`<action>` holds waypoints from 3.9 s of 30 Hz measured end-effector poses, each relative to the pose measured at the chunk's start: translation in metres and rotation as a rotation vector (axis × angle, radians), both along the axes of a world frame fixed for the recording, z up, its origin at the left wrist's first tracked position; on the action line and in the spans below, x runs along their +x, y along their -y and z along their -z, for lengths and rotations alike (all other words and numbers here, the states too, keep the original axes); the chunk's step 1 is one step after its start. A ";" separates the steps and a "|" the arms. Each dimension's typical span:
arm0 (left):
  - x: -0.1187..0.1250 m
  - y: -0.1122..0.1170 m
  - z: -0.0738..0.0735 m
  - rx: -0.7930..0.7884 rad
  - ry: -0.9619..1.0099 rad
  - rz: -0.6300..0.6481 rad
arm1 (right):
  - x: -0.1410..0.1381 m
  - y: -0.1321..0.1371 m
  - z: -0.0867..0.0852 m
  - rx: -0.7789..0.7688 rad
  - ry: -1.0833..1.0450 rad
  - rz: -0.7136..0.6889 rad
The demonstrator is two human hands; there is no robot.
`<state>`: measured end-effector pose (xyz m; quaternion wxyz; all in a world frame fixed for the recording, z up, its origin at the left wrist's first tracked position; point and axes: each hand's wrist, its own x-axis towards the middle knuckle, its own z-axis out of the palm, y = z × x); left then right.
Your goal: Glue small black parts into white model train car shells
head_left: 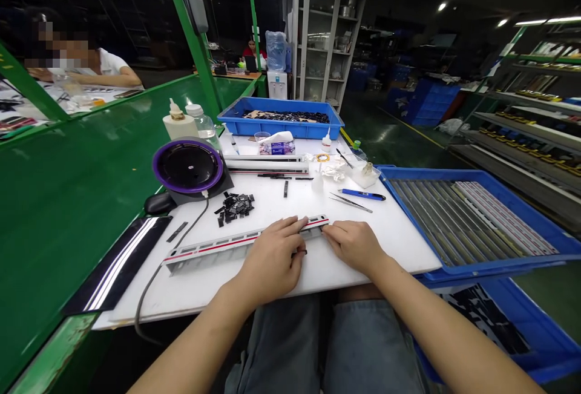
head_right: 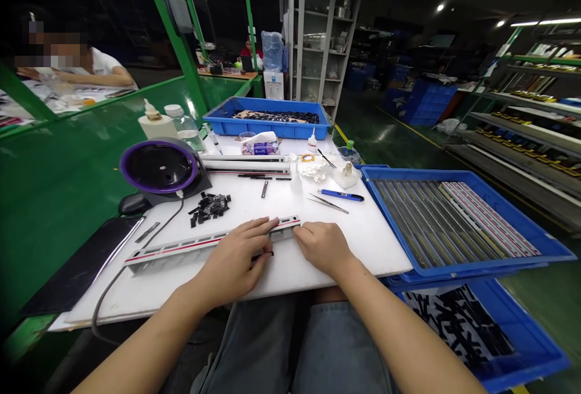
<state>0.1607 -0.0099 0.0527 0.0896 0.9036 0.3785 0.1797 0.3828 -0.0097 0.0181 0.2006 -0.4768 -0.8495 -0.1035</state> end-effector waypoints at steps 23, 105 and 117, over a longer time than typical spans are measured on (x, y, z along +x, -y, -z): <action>0.003 -0.001 -0.005 -0.048 -0.024 -0.007 | -0.014 0.007 -0.007 -0.198 0.044 0.183; -0.093 -0.001 0.001 -0.004 0.101 -0.349 | -0.022 0.083 0.019 0.211 -0.772 0.093; -0.123 0.025 0.016 0.001 0.132 -0.224 | -0.127 0.053 -0.002 0.218 -0.471 -0.144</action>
